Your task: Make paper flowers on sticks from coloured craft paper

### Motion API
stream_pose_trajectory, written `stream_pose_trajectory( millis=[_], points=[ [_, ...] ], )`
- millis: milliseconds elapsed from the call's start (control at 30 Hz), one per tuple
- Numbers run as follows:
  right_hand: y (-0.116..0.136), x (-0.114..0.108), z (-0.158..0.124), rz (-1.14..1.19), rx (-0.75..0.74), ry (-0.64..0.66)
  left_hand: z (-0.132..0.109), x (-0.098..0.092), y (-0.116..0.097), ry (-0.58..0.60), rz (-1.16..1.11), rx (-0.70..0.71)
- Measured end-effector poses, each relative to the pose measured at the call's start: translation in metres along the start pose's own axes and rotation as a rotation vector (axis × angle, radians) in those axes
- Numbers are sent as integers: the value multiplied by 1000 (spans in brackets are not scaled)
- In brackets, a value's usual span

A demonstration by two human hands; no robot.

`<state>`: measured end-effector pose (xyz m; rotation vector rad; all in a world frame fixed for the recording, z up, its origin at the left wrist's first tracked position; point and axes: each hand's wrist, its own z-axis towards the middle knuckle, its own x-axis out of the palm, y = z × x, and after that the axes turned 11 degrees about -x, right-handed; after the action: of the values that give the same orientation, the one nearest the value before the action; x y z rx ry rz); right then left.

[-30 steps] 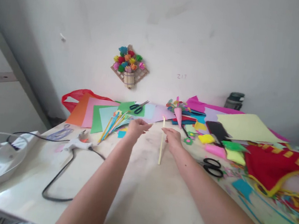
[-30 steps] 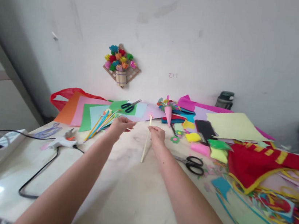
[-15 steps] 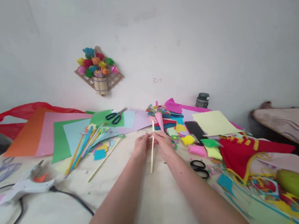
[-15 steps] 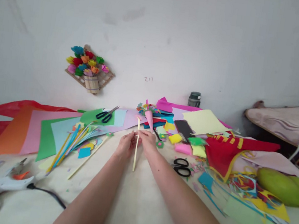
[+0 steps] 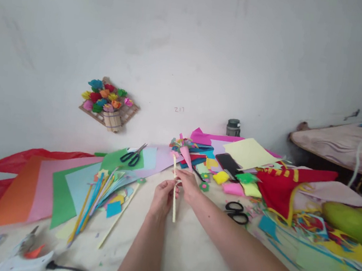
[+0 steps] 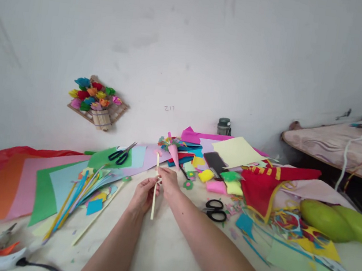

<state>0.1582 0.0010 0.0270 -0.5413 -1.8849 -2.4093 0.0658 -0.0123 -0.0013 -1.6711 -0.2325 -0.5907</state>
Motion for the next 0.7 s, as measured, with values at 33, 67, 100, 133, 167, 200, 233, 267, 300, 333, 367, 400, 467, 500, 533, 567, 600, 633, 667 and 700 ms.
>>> stream_pose_trajectory(
  millis=[33, 67, 100, 133, 167, 200, 233, 267, 300, 333, 367, 400, 467, 500, 533, 567, 600, 633, 667, 700],
  points=[
    [-1, -2, 2, -43, -28, -20, 0, 1, 0, -8, 7, 8],
    [-3, -5, 4, -91, -64, -42, 0, 2, 0, -18, 17, 12],
    [-4, -9, 7, -152, -102, -72, 1, 3, 1, -35, 23, 17],
    [-5, -13, 11, -226, -135, -96, 1, 3, 1, -54, 26, 22],
    [-5, -18, 15, -315, -167, -117, 2, 4, 1, -69, 28, 28],
    [-5, -23, 20, -416, -199, -132, 3, 5, 1, -82, 32, 33],
    [-5, -27, 26, -523, -229, -135, 4, 5, 2, -89, 38, 36],
    [-5, -30, 32, -631, -256, -132, 6, 5, 2, -92, 47, 36],
    [-5, -33, 39, -735, -276, -119, 7, 5, 2, -92, 57, 32],
    [-5, -34, 47, -832, -285, -105, 8, 5, 3, -91, 66, 26],
    [-6, -35, 55, -921, -286, -89, 9, 4, 3, -91, 72, 18],
    [-6, -35, 63, -999, -282, -76, 10, 4, 3, -91, 74, 13],
    [-8, -33, 79, -1130, -273, -53, 11, 3, 4, -108, 82, 9],
    [-8, -32, 86, -1180, -263, -44, 12, 3, 4, -132, 90, 10],
    [-9, -30, 92, -1220, -254, -36, 13, 3, 4, -168, 100, 15],
    [-9, -28, 98, -1252, -242, -30, 14, 3, 4, -210, 111, 22],
    [-9, -25, 103, -1277, -228, -28, 16, 3, 5, -253, 123, 31],
    [-9, -23, 107, -1297, -213, -29, 17, 3, 5, -292, 136, 40],
    [-9, -20, 110, -1311, -200, -30, 19, 2, 6, -322, 149, 46],
    [-9, -18, 113, -1322, -187, -33, 21, 1, 6, -343, 167, 48]
  ],
)
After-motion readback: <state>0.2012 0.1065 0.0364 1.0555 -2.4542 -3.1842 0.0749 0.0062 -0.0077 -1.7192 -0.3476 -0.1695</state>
